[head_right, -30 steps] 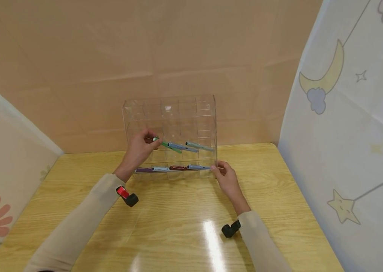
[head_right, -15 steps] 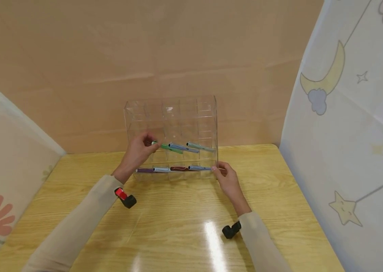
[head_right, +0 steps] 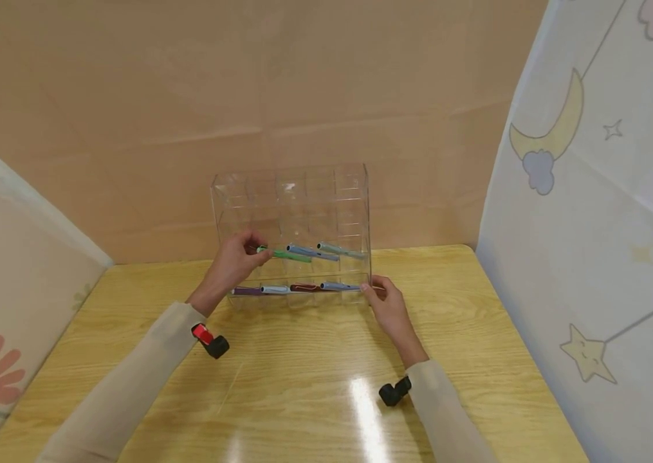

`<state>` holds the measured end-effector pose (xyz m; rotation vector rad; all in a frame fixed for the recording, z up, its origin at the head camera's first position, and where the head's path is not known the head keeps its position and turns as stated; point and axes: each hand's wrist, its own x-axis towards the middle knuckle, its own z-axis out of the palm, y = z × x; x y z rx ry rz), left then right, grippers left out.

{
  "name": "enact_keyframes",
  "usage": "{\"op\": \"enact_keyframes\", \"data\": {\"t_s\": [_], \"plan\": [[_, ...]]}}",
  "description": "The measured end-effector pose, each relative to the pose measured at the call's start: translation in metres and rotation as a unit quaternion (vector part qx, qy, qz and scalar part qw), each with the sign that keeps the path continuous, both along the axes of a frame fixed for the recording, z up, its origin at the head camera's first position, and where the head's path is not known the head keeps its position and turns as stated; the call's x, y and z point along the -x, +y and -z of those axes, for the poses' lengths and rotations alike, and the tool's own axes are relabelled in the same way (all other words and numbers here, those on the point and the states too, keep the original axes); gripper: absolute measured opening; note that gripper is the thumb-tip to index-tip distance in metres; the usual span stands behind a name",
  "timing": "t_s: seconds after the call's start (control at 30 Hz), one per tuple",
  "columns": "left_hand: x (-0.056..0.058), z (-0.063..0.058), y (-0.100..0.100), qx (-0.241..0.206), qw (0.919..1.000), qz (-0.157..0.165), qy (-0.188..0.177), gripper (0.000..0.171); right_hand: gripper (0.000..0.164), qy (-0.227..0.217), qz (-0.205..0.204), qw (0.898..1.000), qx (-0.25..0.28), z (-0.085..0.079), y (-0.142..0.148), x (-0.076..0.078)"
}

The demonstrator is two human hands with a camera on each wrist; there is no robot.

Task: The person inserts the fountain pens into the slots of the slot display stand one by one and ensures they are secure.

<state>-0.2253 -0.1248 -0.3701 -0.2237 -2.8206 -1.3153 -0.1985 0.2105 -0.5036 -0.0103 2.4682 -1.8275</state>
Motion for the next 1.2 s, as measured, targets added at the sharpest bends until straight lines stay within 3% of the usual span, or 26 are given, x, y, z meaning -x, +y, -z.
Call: {"op": "enact_keyframes", "data": {"t_s": [0.5, 0.8, 1.0, 1.2], "plan": [[-0.010, 0.000, -0.005, -0.023, 0.9996, 0.015, -0.007, 0.030, 0.064, -0.002, -0.005, 1.000, 0.000, 0.002, 0.001, 0.005], [-0.032, 0.000, -0.025, -0.009, 0.9998, -0.016, -0.009, 0.044, 0.069, -0.005, -0.018, 1.000, -0.005, 0.000, 0.005, 0.009], [-0.049, -0.001, -0.042, 0.000, 0.9996, -0.027, -0.002, 0.044, 0.069, -0.013, -0.031, 0.999, -0.009, -0.003, 0.009, 0.014], [-0.062, -0.002, -0.055, 0.009, 0.9996, -0.028, 0.003, 0.043, 0.078, -0.031, -0.051, 0.996, -0.066, -0.003, 0.024, 0.014]]}}
